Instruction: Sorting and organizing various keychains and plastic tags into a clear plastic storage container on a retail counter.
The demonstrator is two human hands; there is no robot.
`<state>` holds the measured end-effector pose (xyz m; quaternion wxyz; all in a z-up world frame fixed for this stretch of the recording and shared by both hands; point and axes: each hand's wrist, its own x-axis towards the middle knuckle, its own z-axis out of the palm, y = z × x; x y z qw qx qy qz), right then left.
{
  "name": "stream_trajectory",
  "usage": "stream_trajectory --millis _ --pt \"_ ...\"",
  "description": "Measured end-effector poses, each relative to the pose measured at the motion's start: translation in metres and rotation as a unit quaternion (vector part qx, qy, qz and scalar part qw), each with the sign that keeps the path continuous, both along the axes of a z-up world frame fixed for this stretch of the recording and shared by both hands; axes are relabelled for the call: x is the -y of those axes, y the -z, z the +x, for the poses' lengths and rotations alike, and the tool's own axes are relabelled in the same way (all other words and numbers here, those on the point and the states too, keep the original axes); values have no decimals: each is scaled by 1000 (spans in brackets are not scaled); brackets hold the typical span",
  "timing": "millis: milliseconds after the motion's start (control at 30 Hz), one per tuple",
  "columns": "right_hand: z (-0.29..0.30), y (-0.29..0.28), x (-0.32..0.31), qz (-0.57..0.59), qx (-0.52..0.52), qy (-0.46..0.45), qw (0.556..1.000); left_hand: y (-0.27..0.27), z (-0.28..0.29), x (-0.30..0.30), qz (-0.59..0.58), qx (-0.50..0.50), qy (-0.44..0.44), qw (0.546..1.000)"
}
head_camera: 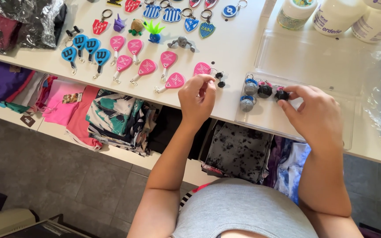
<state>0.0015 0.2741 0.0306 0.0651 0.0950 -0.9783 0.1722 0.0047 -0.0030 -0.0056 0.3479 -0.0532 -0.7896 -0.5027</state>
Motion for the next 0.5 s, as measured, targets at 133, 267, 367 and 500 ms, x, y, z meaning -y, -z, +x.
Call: stream_trajectory --millis 133,267,367,500 --pt "-3 7 5 25 -43 22 999 -1 1 0 4 0 1 1000" --pt "-4 4 9 15 -28 12 999 -1 1 -1 5 1 -3 1000" --pt "-4 6 14 21 -26 9 999 -1 2 -1 7 4 -3 1000" --pt "-3 3 18 12 -15 12 1000 -1 2 -1 9 3 -6 1000"
